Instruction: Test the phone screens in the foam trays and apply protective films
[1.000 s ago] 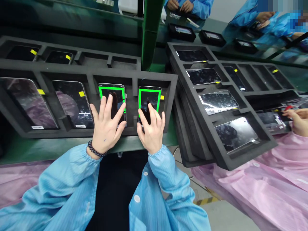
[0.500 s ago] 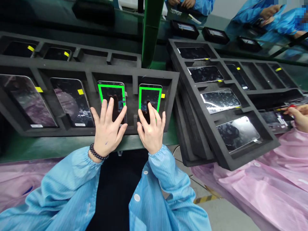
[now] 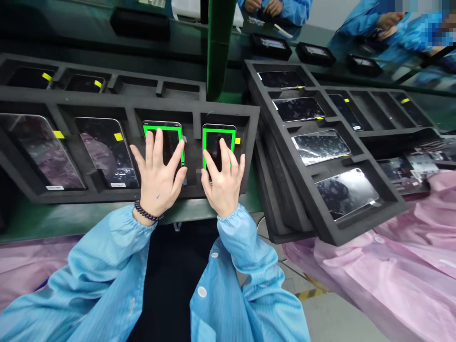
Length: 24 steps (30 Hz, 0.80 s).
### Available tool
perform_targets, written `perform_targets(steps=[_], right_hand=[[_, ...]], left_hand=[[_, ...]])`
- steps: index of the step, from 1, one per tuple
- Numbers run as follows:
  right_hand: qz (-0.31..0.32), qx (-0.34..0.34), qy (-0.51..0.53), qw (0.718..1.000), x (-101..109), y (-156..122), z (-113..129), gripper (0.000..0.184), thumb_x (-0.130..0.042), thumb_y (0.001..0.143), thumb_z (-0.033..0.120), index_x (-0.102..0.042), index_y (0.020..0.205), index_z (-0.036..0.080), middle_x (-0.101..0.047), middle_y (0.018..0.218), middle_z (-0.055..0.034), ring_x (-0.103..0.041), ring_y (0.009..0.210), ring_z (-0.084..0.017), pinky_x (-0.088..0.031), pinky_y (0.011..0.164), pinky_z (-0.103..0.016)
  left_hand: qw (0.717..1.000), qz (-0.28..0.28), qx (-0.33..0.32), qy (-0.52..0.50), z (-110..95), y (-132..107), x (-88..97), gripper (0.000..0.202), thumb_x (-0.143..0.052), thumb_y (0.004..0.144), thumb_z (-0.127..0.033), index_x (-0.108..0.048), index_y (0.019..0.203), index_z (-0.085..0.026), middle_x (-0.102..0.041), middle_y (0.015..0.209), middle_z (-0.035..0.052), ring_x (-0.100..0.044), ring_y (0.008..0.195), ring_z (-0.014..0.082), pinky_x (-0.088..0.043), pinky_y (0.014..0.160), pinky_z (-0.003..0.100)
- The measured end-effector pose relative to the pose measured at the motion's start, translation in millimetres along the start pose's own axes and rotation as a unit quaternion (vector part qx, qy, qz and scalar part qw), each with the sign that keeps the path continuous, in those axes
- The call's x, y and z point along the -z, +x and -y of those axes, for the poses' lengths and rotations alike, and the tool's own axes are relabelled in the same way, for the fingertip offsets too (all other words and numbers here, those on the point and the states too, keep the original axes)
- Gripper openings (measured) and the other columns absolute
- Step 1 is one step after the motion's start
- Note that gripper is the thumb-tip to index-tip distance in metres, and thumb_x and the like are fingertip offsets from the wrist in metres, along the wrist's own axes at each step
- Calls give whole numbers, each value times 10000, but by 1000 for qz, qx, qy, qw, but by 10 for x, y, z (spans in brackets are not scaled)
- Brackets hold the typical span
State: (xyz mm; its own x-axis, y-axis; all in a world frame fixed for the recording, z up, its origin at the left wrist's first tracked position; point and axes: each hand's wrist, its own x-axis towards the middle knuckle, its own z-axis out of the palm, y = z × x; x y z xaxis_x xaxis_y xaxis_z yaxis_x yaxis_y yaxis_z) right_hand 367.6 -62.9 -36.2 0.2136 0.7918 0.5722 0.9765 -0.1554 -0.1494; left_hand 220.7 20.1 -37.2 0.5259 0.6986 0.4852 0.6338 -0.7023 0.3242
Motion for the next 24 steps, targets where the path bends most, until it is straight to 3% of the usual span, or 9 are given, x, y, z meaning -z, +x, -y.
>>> perform_targets(steps=[13,24], right_hand=[[26,33,21,999,12,-488,-53,350,-526,988,268,-657,1313,250,-470,1549,-130,-450,1402,-264,-265,1229,-568],[4,57,27,998,57,-554,-54,244,-589,944,236,-724,1148,229,-593,1440,-117,-535,1329,-242,-297,1222,-533]], left_hand=[[998,18,-38,36,7,-440,22,565,-485,1003,-366,-415,1526,-166,-153,1672,198,-21,1582,308,19,1251,604],[993,62,-85,56,8,-739,110,515,-484,1003,-362,-504,1454,-113,-314,1617,214,-13,1584,254,36,1260,570]])
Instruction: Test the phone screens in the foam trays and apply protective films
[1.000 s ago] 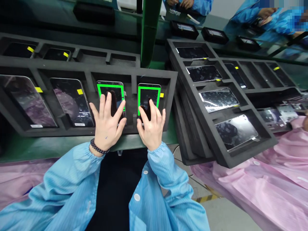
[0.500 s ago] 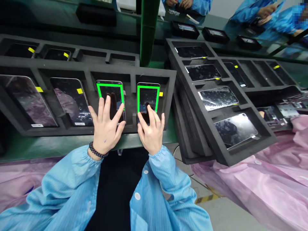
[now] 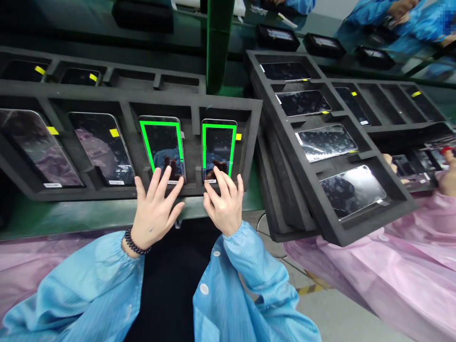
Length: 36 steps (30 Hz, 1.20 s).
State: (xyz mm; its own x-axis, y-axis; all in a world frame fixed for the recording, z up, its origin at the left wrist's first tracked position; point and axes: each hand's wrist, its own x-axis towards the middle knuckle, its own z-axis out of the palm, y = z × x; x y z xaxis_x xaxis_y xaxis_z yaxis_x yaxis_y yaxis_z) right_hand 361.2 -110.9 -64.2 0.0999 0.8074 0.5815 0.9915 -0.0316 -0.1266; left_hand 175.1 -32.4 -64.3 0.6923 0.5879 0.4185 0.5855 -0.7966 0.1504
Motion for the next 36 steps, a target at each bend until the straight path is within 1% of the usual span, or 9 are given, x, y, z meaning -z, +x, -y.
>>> perform_targets(steps=[2,5,9,17,23,26,30,34,36], right_hand=[[-7,0,-3,1000,-10,52,0,285,-578,948,255,-707,1200,227,-584,1446,-122,-526,1336,-242,-296,1224,-527],[-10,-3,-11,1000,-24,156,5,361,-550,959,285,-661,1298,225,-548,1477,-136,-504,1353,-248,-287,1227,-527],[-42,-13,-11,999,-24,217,-39,360,-540,958,283,-664,1292,229,-539,1474,-132,-519,1330,-248,-294,1226,-518],[-130,-87,-15,988,-98,-15,-332,336,-500,964,258,-672,1250,209,-512,1467,-138,-524,1329,-296,-362,1167,-566],[-162,-131,18,978,-165,-106,-356,369,-497,938,228,-692,1251,236,-525,1446,-126,-556,1266,-331,-373,1126,-603],[-161,-144,36,976,-168,-118,-346,393,-473,946,243,-685,1277,253,-504,1464,-115,-541,1267,-339,-372,1117,-600],[-155,-142,32,977,-160,-113,-345,379,-472,953,235,-685,1267,246,-516,1448,-119,-533,1275,-331,-401,1098,-573],[-151,-139,23,979,-153,-99,-351,359,-474,954,227,-689,1242,230,-527,1431,-130,-546,1264,-325,-423,1076,-564],[-149,-137,24,979,-158,-100,-353,358,-476,953,221,-688,1242,223,-527,1434,-132,-546,1264,-323,-418,1078,-562]], left_hand=[[1000,-10,-1,-10,7,54,20,503,-480,1004,-363,-514,1449,-130,-283,1632,205,-6,1584,259,38,1258,575],[999,-35,12,-17,23,216,11,539,-478,1005,-372,-453,1501,-162,-197,1660,198,12,1582,271,36,1253,588],[999,-37,32,-9,17,356,-42,574,-482,1002,-378,-413,1525,-151,-197,1658,204,-6,1581,296,37,1249,605],[999,-15,29,-17,-79,122,-96,578,-500,994,-362,-433,1504,-98,-250,1637,223,-17,1582,280,58,1262,565],[999,8,32,-16,-139,-52,-122,590,-506,986,-336,-408,1515,-93,-293,1619,223,-94,1576,305,17,1263,595],[999,3,34,-26,-132,-80,-93,530,-504,986,-324,-477,1469,-107,-316,1612,216,-103,1574,315,1,1256,623],[997,-31,48,-58,-72,58,-51,420,-510,979,-297,-588,1375,-180,-271,1644,163,-117,1570,341,-18,1243,663],[996,-56,58,-40,-11,303,-60,539,-504,987,-299,-441,1511,-187,-157,1676,161,-36,1576,329,9,1251,635],[997,-53,55,-31,-12,367,-73,565,-504,990,-318,-410,1529,-177,-167,1672,168,-21,1577,326,24,1251,633]])
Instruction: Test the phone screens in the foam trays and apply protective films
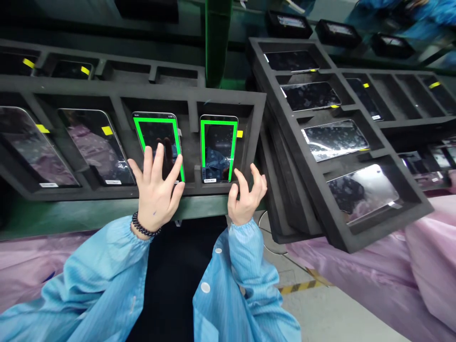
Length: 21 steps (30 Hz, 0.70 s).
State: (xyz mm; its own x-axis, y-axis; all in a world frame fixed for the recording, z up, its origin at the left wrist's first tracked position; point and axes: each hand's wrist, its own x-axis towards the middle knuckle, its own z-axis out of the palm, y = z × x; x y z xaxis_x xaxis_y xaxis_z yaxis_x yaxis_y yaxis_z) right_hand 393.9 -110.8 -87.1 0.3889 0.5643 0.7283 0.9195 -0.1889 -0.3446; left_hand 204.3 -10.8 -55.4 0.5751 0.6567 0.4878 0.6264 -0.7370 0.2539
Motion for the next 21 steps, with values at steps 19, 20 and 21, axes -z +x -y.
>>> perform_targets(steps=[19,20,21], right_hand=[[90,-37,89,991,90,831,294,435,-415,983,230,-523,1400,176,-633,1303,-132,-603,1188,-243,-522,1021,-420],[84,-42,74,993,112,792,281,434,-429,978,237,-529,1395,169,-620,1305,-142,-585,1205,-253,-509,1034,-435],[74,-49,56,994,133,730,244,435,-445,975,253,-535,1391,164,-603,1316,-153,-566,1223,-266,-494,1047,-455]], left_hand=[[997,-56,-10,-56,460,684,469,593,-355,1019,-407,-345,1541,-125,-341,1625,152,-177,1567,293,-7,1291,518],[995,-85,4,-47,506,611,522,615,-382,1013,-408,-319,1552,-120,-306,1638,162,-163,1568,309,-14,1290,525],[991,-126,20,-34,574,500,574,644,-416,1004,-405,-294,1560,-104,-279,1644,179,-155,1566,327,-35,1288,530]])
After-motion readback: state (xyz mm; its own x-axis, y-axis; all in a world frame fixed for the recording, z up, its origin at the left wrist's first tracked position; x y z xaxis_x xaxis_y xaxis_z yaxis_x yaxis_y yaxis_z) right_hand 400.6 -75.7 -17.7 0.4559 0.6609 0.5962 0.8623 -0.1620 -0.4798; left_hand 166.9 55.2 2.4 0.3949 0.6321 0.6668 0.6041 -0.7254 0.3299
